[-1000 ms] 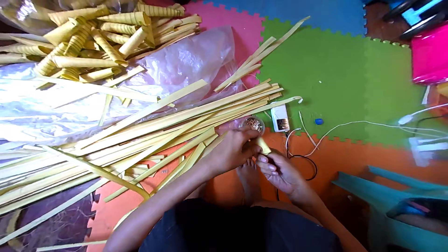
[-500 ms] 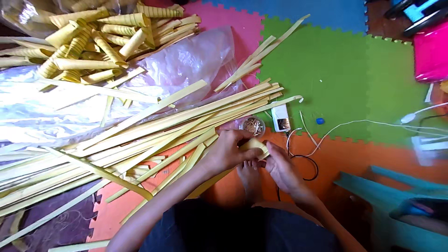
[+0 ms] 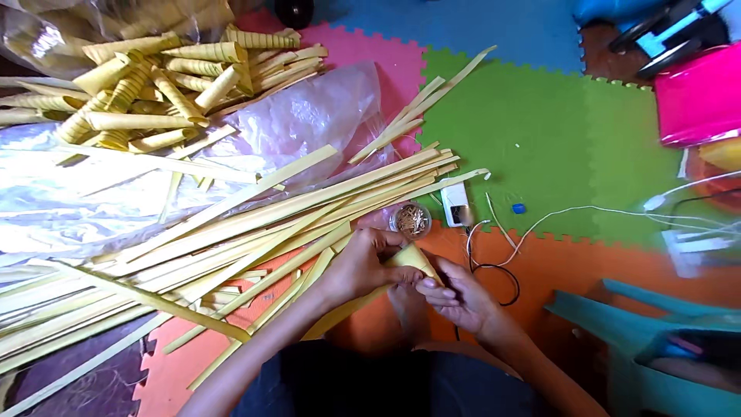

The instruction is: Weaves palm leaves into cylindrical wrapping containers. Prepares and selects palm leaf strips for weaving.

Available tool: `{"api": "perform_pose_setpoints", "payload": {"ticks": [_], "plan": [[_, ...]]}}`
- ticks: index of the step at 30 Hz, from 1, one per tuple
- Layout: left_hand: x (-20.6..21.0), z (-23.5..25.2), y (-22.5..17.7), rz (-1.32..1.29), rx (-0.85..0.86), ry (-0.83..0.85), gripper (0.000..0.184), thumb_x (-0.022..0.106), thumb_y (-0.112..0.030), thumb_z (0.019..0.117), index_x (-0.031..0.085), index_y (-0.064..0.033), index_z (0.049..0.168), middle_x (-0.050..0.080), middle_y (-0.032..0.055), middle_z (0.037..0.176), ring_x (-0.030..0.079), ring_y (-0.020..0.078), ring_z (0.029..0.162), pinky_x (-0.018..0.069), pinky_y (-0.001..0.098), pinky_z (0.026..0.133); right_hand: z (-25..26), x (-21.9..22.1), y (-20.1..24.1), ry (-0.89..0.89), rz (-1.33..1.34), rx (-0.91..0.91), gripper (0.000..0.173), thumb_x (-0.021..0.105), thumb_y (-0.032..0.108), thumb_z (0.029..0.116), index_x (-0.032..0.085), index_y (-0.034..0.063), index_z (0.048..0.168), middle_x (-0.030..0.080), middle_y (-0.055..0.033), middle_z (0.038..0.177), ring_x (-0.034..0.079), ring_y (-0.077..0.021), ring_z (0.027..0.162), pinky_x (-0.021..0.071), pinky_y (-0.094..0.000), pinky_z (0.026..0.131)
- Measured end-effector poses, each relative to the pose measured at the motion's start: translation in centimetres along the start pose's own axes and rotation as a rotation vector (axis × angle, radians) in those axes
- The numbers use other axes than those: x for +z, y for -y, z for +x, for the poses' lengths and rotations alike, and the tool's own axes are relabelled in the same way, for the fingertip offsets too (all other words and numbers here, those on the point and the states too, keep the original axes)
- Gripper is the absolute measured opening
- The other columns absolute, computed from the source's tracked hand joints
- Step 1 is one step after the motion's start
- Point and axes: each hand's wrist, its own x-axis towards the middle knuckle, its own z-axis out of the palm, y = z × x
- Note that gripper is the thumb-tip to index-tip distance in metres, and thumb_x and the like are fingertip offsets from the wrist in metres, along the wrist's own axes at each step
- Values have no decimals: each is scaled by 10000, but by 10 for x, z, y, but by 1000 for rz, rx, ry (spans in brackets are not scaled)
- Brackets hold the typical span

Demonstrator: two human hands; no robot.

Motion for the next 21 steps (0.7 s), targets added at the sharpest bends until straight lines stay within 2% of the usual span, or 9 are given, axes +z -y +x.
{"api": "perform_pose_setpoints", "payload": {"ticks": [2, 5, 7, 9, 12, 14, 17, 18, 21], "plan": [[-1, -1, 0, 4, 32, 18, 189, 820, -148, 857, 739, -51, 997, 727, -15, 772, 680, 22, 664, 577, 182, 638, 0, -3, 1, 110, 165, 102, 295, 374, 241, 1082, 624, 119, 985, 542, 75, 645, 484, 66, 453, 420, -63, 442], [-5, -2, 1, 22, 54, -16, 152, 783, -152, 897, 722, -46, 987, 717, -4, 752, 676, 39, 646, 578, 197, 624, 2, -1, -10, -31, -600, -468, 356, 394, 187, 1084, 611, 46, 1329, 701, 54, 846, 598, 34, 632, 506, -121, 591], [-7, -3, -1, 18, 61, -32, 164, 789, -166, 893, 717, -45, 977, 721, 10, 740, 696, 66, 645, 596, 218, 615, 10, -10, -13, -61, -959, -840, 395, 523, 149, 1042, 609, -72, 1358, 706, -14, 953, 618, -2, 700, 550, -168, 628], [-9, -3, -3, 8, 51, -14, 194, 803, -184, 885, 723, -48, 997, 724, 10, 747, 704, 73, 652, 606, 224, 622, 6, -4, -8, -31, -688, -615, 359, 447, 118, 1066, 621, -10, 1353, 697, 41, 827, 538, 47, 564, 460, -115, 508], [-11, -5, -5, -31, 50, 11, 150, 784, -130, 894, 721, -36, 993, 735, 14, 761, 712, 68, 662, 608, 214, 636, 0, 4, 6, 150, 62, 27, 301, 392, 265, 1077, 635, 112, 990, 505, 108, 576, 435, 96, 398, 369, -49, 387], [-12, -5, -5, -58, 71, -1, 116, 762, -89, 907, 713, -25, 991, 734, 25, 762, 717, 79, 657, 617, 222, 633, 1, 3, 1, 123, -197, -183, 313, 354, 250, 1094, 644, 140, 1136, 590, 101, 670, 473, 99, 471, 398, -48, 452], [-18, -8, -9, -67, 106, -19, 141, 761, -94, 911, 703, -17, 1013, 738, 33, 768, 718, 85, 653, 619, 224, 621, 9, -9, -8, 52, -971, -872, 377, 484, 216, 1078, 634, 35, 1373, 703, -5, 1021, 616, 9, 749, 540, -160, 662], [-19, -10, -11, -62, 115, -14, 147, 768, -103, 906, 705, -19, 1010, 735, 30, 761, 715, 83, 647, 616, 224, 614, 7, -8, -7, 47, -939, -848, 366, 486, 219, 1076, 657, 47, 1350, 719, 6, 1003, 611, 20, 720, 530, -151, 636], [-20, -12, -11, -69, 117, 19, 157, 780, -110, 894, 711, -24, 1005, 736, 25, 755, 715, 77, 650, 612, 216, 617, -5, 8, 5, 74, -227, -156, 337, 369, 258, 1084, 686, 144, 1069, 607, 86, 628, 461, 95, 413, 373, -55, 387]]}}
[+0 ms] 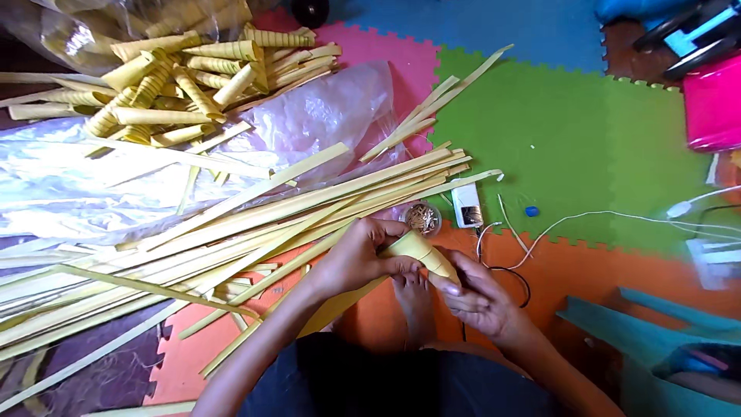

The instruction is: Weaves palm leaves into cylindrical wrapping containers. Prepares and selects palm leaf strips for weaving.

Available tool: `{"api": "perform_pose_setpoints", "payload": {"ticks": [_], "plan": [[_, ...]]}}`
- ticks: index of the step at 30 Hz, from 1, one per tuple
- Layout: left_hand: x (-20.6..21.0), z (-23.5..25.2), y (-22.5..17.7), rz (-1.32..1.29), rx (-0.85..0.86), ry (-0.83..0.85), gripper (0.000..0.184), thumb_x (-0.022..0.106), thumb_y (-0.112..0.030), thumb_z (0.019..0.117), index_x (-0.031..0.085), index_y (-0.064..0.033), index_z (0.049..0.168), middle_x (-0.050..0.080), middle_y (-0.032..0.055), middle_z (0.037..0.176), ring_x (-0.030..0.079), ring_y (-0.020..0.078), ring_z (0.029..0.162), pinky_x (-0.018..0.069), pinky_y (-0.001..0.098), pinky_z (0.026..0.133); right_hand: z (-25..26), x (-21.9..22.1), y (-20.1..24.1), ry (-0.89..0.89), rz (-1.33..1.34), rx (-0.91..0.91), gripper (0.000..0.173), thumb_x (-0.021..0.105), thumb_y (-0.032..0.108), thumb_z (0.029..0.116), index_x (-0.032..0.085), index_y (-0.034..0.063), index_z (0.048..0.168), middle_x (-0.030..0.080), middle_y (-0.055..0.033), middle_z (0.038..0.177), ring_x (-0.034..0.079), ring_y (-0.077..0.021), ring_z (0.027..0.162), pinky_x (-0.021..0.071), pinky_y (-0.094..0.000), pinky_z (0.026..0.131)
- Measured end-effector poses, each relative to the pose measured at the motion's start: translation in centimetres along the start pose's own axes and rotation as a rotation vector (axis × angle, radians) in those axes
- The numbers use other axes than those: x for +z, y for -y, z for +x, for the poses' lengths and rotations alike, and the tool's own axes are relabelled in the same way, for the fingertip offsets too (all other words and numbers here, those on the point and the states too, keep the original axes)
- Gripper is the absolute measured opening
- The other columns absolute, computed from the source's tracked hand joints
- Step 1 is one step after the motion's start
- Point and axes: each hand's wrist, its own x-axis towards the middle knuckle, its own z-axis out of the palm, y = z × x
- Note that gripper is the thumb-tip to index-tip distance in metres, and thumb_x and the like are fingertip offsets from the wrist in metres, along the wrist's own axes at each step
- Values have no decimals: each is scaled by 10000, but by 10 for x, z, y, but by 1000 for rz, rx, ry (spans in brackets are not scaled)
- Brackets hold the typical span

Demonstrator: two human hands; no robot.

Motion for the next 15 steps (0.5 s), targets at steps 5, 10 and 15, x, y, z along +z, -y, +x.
{"api": "perform_pose_setpoints", "payload": {"ticks": [5, 10, 15], "plan": [[-2, 1, -2, -11, 3, -21, 133, 753, -54, 908, 701, 1, 1018, 741, 44, 778, 726, 92, 661, 627, 227, 629, 4, -14, -15, -27, -853, -661, 399, 472, 248, 1088, 600, 58, 1414, 698, 9, 1114, 627, 31, 811, 539, -136, 689], [-5, 1, -7, 36, -1, 10, 170, 769, -104, 905, 707, -12, 1035, 743, 29, 766, 724, 78, 655, 622, 218, 624, -5, -1, 1, 9, -91, -53, 331, 363, 273, 1100, 669, 146, 1099, 643, 77, 692, 462, 97, 421, 375, -53, 386], [-9, 3, -11, -10, 2, -5, 127, 740, -17, 908, 693, 18, 1021, 745, 59, 781, 730, 104, 664, 632, 236, 630, 0, -18, -10, -61, -1036, -770, 373, 515, 254, 1075, 625, 105, 1398, 651, -24, 1249, 631, 12, 918, 552, -152, 774]]}}
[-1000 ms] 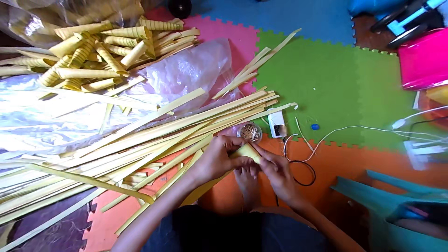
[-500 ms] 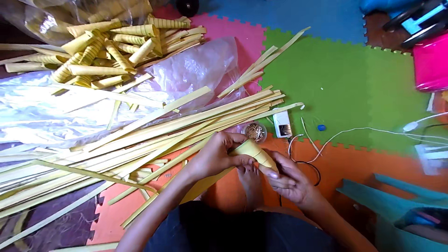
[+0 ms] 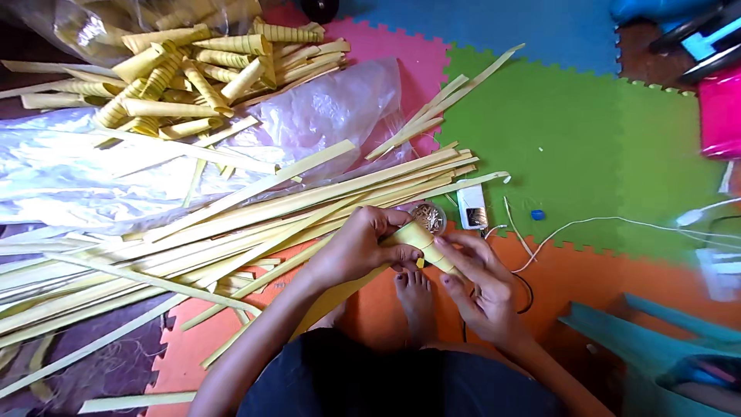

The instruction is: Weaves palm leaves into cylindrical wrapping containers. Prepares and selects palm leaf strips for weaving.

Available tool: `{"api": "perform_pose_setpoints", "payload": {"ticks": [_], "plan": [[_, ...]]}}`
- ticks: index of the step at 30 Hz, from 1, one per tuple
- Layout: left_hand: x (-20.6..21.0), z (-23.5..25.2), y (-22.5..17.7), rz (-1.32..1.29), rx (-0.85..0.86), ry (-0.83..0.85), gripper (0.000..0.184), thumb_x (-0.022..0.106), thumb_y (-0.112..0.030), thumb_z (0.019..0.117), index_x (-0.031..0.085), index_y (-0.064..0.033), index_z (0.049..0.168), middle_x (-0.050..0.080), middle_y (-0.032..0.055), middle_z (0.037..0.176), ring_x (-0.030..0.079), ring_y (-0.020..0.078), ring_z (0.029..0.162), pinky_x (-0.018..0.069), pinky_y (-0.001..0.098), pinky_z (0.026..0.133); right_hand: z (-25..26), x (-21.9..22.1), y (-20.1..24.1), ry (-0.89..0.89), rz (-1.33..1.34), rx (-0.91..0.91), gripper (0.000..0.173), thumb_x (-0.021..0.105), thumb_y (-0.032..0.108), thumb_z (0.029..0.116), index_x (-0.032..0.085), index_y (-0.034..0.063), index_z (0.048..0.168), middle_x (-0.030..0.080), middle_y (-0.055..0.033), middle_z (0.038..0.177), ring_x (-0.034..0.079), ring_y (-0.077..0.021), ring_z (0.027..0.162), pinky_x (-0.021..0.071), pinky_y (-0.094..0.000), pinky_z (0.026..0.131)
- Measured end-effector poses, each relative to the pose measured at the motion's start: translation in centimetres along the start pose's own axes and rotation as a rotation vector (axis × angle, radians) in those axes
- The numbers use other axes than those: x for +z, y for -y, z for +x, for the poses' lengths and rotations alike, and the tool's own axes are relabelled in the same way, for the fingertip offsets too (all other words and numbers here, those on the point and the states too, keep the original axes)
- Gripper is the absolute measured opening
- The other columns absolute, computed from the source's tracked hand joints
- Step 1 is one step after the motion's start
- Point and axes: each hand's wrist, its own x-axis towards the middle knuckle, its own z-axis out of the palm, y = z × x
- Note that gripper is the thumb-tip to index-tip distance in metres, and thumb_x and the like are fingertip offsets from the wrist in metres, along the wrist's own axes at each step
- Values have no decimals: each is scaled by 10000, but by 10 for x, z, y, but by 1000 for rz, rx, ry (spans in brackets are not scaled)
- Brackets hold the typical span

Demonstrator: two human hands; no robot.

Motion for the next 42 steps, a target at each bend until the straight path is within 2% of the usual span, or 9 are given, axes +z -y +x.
{"api": "perform_pose_setpoints", "payload": {"ticks": [5, 9, 13, 18, 22, 26, 30, 35, 42], "plan": [[-2, 1, -4, 15, -28, 21, 147, 757, -19, 889, 696, 8, 1021, 742, 53, 763, 729, 93, 673, 622, 217, 643, 2, -4, 21, 43, 746, 601, 342, 353, 267, 1110, 666, 154, 1188, 691, 75, 804, 476, 92, 460, 391, -67, 405], [-7, 1, -5, -25, -42, 18, 140, 726, 11, 910, 677, 16, 1040, 750, 71, 792, 741, 113, 690, 634, 236, 654, -4, -2, -1, 4, -23, -9, 388, 504, 283, 1082, 615, 98, 1405, 644, -32, 1257, 634, 3, 938, 555, -156, 788], [-9, 0, -7, -42, -67, 56, 139, 714, -7, 922, 675, -2, 1055, 749, 54, 782, 738, 104, 679, 627, 226, 629, -1, -6, 14, 22, 762, 586, 361, 343, 248, 1113, 661, 123, 1231, 712, 59, 848, 494, 88, 473, 404, -68, 418], [-10, 1, -8, -47, -89, 1, 161, 712, 35, 912, 673, 16, 1067, 750, 82, 792, 743, 127, 676, 632, 242, 625, -9, -4, -5, -15, 13, 28, 372, 513, 242, 1073, 624, 97, 1397, 668, -6, 1218, 642, 10, 953, 558, -154, 803], [-12, 3, -5, -58, -85, 32, 173, 711, 28, 912, 670, 6, 1079, 751, 77, 783, 742, 122, 672, 626, 233, 627, -7, -8, 10, 29, 787, 651, 343, 356, 287, 1114, 666, 173, 1206, 691, 77, 794, 481, 83, 451, 403, -73, 407], [-14, 6, -5, -26, -73, -24, 168, 724, 33, 906, 677, 17, 1066, 744, 81, 777, 743, 139, 671, 639, 256, 637, -10, -5, -11, -29, 8, 52, 386, 534, 242, 1063, 619, 78, 1402, 646, -37, 1273, 641, -8, 974, 562, -176, 823], [-18, 8, -4, -4, -44, -2, 186, 742, 25, 888, 675, 12, 1062, 731, 62, 756, 721, 101, 653, 611, 217, 623, -7, -7, 8, -13, 605, 570, 366, 323, 231, 1118, 653, 128, 1240, 701, 74, 828, 519, 75, 499, 429, -81, 441], [-27, 16, -8, 77, -60, -33, 164, 752, 14, 883, 695, -10, 1036, 732, 36, 730, 698, 63, 629, 575, 183, 607, -9, -5, -14, -52, -26, 46, 396, 542, 260, 1063, 614, 69, 1402, 642, -39, 1259, 635, -9, 944, 562, -180, 813], [-28, 20, -18, 38, -120, -19, 152, 719, 48, 903, 676, 0, 1041, 738, 70, 754, 737, 126, 661, 628, 242, 649, -10, -4, -10, -59, 353, 311, 318, 477, 276, 1089, 654, 143, 1317, 703, 94, 1047, 569, 83, 690, 482, -99, 601]]}}
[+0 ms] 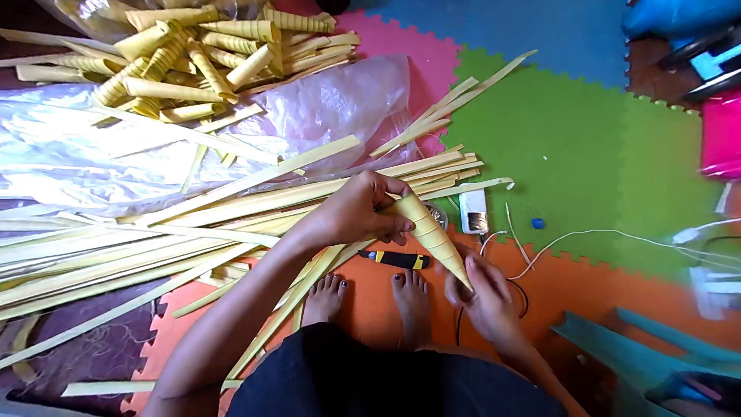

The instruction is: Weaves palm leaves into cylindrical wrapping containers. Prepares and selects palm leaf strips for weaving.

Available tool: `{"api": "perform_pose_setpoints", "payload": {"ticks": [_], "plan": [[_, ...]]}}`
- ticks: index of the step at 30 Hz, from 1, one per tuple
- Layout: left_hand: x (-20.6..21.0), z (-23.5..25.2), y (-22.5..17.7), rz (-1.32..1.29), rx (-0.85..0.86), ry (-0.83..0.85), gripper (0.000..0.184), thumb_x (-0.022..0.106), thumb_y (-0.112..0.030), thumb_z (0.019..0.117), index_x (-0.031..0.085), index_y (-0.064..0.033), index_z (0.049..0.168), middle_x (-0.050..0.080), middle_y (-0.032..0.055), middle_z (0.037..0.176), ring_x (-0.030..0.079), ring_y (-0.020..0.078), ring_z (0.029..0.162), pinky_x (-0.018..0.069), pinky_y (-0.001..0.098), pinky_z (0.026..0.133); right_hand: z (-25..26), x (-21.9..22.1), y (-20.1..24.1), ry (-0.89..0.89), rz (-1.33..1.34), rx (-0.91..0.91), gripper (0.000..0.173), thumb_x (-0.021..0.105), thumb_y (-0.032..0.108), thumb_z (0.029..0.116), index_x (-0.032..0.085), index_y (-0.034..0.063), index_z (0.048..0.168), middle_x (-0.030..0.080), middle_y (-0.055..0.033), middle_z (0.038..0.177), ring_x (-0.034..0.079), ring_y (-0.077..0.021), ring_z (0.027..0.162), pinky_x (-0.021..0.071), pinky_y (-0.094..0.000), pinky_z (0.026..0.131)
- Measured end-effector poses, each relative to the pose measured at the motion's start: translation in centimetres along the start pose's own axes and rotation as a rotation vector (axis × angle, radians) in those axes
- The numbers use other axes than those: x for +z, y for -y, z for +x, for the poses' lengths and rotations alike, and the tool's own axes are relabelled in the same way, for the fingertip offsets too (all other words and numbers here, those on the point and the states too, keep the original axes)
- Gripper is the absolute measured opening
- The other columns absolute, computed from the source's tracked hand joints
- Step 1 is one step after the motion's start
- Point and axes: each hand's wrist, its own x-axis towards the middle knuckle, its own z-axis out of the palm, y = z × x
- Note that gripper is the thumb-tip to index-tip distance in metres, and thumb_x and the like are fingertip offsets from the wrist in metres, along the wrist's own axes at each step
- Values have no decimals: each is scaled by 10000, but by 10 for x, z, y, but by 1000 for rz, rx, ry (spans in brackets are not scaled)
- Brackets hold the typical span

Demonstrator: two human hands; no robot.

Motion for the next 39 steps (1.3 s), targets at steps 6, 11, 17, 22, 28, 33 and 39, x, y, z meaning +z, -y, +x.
{"api": "perform_pose_setpoints", "payload": {"ticks": [6, 11, 17, 22, 28, 33, 39], "plan": [[13, -3, -5, 15, -32, -75, 149, 701, 47, 916, 657, 0, 1051, 709, 59, 731, 710, 99, 636, 611, 216, 640, -4, 0, 7, 6, 360, 256, 328, 373, 274, 1113, 644, 144, 1245, 677, 81, 817, 470, 89, 479, 396, -72, 431], [-2, 5, -6, 60, -35, -50, 181, 711, 31, 917, 675, -4, 1092, 741, 57, 772, 731, 92, 694, 607, 206, 685, -2, -6, -15, -81, -347, -295, 382, 507, 258, 1078, 611, 110, 1415, 642, 14, 1241, 637, 8, 933, 564, -170, 780], [7, 1, -10, 11, -53, -108, 188, 668, 89, 922, 658, 10, 1092, 715, 67, 748, 718, 104, 659, 612, 223, 668, -4, -4, -11, -92, -39, -60, 342, 455, 200, 1094, 628, 66, 1357, 718, 48, 1099, 595, 56, 704, 502, -120, 612], [29, -4, -19, 119, -148, -164, 188, 665, 41, 943, 639, 11, 1127, 697, 90, 789, 691, 111, 668, 583, 203, 666, -8, -2, -3, -105, 127, 147, 360, 342, 210, 1119, 636, 106, 1299, 712, 72, 896, 517, 80, 532, 430, -86, 468], [22, -10, -26, 56, -102, -203, 211, 630, 84, 949, 602, 15, 1147, 671, 81, 789, 667, 102, 653, 571, 206, 642, -4, -14, -21, -96, -454, -333, 448, 534, 357, 1063, 580, 128, 1446, 603, 7, 1305, 611, 13, 1007, 538, -158, 841], [43, -19, -29, 79, -117, -297, 166, 607, 84, 959, 585, 17, 1109, 625, 74, 752, 633, 76, 628, 549, 176, 628, -8, -11, 5, -41, 367, 296, 342, 370, 316, 1114, 672, 158, 1141, 635, 99, 726, 450, 88, 444, 378, -71, 404], [49, -21, -23, 50, -98, -376, 192, 606, 64, 970, 593, 18, 1156, 650, 89, 814, 651, 92, 676, 562, 195, 669, -4, -25, -6, 5, -158, -76, 368, 501, 268, 1080, 627, 104, 1385, 711, 62, 1110, 622, 55, 771, 533, -119, 674]]}}
